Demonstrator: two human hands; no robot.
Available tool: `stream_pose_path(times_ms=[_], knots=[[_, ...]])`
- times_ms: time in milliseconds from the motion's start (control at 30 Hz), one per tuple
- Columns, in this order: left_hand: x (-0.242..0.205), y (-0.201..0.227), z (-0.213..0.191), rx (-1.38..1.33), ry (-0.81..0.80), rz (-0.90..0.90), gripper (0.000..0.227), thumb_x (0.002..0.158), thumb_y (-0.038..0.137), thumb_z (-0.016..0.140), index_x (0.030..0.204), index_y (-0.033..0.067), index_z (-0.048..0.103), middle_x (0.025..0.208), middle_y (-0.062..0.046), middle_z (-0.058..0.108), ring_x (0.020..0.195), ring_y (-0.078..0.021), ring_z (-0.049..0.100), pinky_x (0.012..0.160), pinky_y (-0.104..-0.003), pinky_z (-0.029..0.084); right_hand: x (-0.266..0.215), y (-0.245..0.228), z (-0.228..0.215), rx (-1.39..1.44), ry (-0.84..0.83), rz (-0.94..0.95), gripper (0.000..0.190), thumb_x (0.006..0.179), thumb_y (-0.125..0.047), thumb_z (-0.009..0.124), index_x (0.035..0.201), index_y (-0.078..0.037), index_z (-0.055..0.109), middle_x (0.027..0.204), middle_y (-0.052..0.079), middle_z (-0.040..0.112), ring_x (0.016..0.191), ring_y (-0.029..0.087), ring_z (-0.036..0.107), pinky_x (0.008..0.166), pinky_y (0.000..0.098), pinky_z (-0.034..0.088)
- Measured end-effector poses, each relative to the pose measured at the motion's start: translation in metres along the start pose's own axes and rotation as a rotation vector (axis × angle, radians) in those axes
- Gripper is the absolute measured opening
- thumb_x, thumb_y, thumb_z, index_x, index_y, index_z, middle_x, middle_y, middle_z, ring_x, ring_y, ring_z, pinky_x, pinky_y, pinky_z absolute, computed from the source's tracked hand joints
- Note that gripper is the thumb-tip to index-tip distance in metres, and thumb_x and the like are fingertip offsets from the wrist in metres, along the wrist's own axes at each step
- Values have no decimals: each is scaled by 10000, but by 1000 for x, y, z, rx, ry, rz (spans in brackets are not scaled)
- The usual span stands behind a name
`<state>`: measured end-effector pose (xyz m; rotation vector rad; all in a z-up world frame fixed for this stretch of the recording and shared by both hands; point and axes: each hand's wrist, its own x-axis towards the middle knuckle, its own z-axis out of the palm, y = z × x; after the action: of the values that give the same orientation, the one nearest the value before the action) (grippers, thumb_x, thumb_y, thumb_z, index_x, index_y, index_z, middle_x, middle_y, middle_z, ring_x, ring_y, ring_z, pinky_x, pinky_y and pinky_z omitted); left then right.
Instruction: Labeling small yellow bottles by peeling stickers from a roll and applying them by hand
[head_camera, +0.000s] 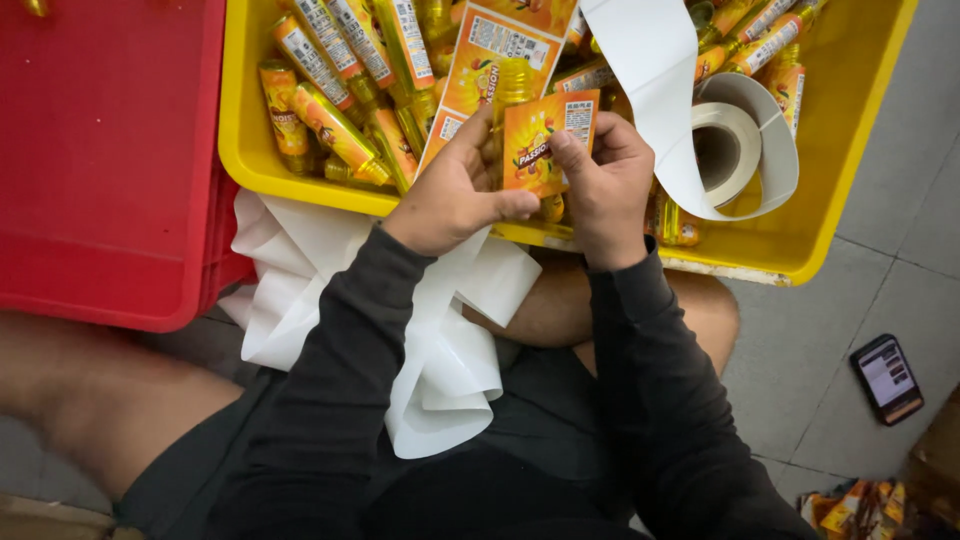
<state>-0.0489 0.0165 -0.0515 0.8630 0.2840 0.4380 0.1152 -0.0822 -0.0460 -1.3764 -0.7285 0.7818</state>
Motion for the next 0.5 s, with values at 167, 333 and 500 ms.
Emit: stream_pose_path(times_ms=[167, 333, 500], knots=[[6, -14, -12, 40, -42, 57, 831, 880, -93, 764, 1557, 73, 313, 1386, -125, 576, 1239, -225, 627, 1037, -364, 586, 4, 8, 1, -18, 42, -46, 131, 971, -91, 747, 1005, -7, 652, 851, 62, 676, 773, 92, 619, 746, 232, 540], [13, -16, -13, 106, -35, 58, 645, 985, 95, 736, 1516, 66, 371, 1228, -102, 629, 1053, -192, 691, 838, -367, 689, 8, 11, 1, -31, 62, -100, 171, 954, -161, 803, 941, -43, 680, 719, 31, 670, 699, 72, 632, 674, 248, 549], [15, -18, -6, -6, 78, 83, 435, 1092, 278, 555, 1468, 84, 453, 1172, -100, 655, 940, -191, 743, 732, -367, 708, 7, 1, 6, -28, 33, -98, 180, 934, -156, 822, 938, -41, 684, 716, 46, 663, 684, 78, 626, 665, 250, 552]])
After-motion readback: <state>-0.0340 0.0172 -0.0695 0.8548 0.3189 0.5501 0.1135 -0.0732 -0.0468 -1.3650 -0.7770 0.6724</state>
